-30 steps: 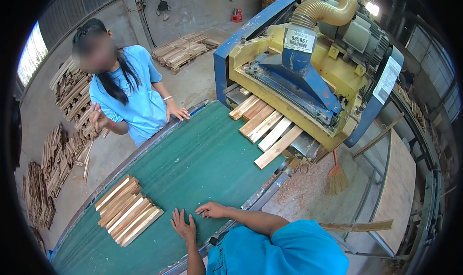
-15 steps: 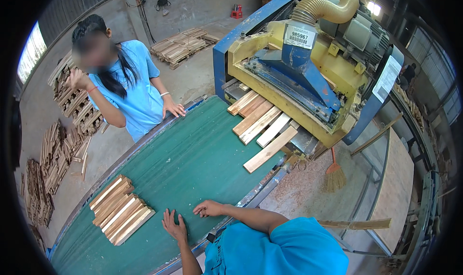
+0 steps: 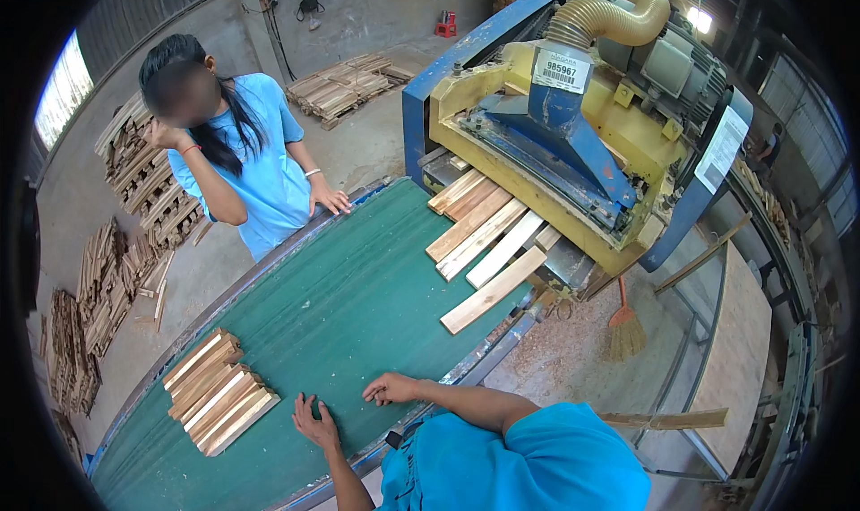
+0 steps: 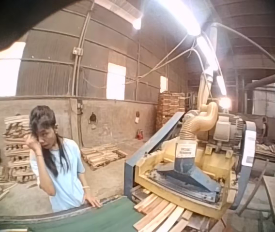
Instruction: Sorting and feeding wooden slats into a thickness planer machine in a wood shop.
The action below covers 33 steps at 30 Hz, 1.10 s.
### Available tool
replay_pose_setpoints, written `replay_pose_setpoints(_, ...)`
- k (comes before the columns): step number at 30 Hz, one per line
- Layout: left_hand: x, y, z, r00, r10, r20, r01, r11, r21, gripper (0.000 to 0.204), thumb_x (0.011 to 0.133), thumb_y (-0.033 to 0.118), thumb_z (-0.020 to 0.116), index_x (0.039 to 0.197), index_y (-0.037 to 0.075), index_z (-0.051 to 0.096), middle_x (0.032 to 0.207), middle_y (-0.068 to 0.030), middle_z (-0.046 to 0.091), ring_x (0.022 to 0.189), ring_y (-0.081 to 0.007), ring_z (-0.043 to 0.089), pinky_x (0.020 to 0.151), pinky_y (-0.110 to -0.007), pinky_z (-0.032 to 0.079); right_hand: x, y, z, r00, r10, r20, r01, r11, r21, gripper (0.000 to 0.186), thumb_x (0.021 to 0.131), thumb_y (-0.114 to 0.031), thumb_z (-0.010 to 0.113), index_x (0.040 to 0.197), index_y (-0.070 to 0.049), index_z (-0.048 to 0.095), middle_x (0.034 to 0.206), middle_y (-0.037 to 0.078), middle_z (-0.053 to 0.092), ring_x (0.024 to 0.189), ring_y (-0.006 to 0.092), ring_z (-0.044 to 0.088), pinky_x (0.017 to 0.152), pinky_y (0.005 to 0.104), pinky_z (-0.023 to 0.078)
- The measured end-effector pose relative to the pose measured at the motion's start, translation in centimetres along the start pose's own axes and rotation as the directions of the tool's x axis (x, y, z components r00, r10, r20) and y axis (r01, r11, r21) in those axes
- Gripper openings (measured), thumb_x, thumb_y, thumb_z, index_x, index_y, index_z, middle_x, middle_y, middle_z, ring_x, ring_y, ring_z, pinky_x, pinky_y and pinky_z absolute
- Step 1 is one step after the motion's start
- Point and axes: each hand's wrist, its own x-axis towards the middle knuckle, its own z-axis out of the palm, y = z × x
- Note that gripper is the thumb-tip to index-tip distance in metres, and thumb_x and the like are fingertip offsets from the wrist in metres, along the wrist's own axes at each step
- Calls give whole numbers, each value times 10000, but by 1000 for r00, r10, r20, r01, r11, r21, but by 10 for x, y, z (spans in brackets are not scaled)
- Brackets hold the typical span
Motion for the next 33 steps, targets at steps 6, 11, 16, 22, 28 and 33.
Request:
replay_pose_setpoints(6, 2, -1, 0, 999, -33, -36, 33, 999, 4, 222, 909, 145, 691, 1124, 98, 711, 1445, -97, 625, 1402, -296, 518, 1223, -535, 252, -7, -3, -6, 1000, 22, 6, -22, 1000, -8, 418, 956, 24, 529, 1354, -13, 652, 1254, 127, 727, 967, 165, 703, 841, 339, 595)
replay_pose_setpoints(11, 3, -4, 1, 997, -41, -72, 42, 999, 5, 217, 910, 148, 682, 1120, 100, 702, 1447, -112, 623, 1388, -307, 529, 1218, -545, 252, -21, -11, -30, 991, -123, -44, 100, 932, -350, 446, 927, -24, 629, 1372, -55, 646, 1252, 149, 726, 1030, 225, 715, 936, 366, 574)
replay_pose_setpoints(16, 2, -8, 5, 993, -58, -100, 61, 998, 24, 213, 931, 166, 664, 1124, 84, 702, 1444, -111, 625, 1393, -311, 524, 1218, -542, 244, -83, -66, -110, 930, -265, -256, 46, 772, -633, 705, 796, -47, 752, 1469, -158, 572, 1372, 181, 638, 1306, 354, 566, 1128, 447, 457)
replay_pose_setpoints(22, 5, -14, 10, 985, -100, -138, 106, 994, 38, 221, 939, 174, 643, 1125, 64, 693, 1430, -104, 628, 1371, -307, 539, 1220, -545, 241, -164, -78, -212, 882, -62, -467, -424, 327, -844, 981, 694, -106, 830, 1572, -250, 417, 1612, 123, 391, 1474, 362, 391, 1185, 502, 397)
replay_pose_setpoints(28, 3, -25, 24, 969, -113, -221, 134, 987, 83, 531, 922, 129, 628, 1444, 83, 545, 1157, -54, 699, 1203, -274, 614, 1223, -534, 237, -175, -67, -214, 846, -6, -534, -520, 216, -826, 904, 681, -143, 846, 1505, -254, 490, 1592, 108, 394, 1472, 335, 380, 1150, 518, 419)
replay_pose_setpoints(33, 5, -25, 27, 956, -179, -232, 194, 980, 43, 518, 922, 118, 612, 1436, 82, 551, 1171, -60, 684, 1173, -282, 611, 1227, -536, 236, -155, -54, -208, 842, -72, -535, -500, 268, -823, 942, 655, -151, 877, 1509, -255, 493, 1557, 105, 420, 1463, 323, 383, 1159, 511, 396)
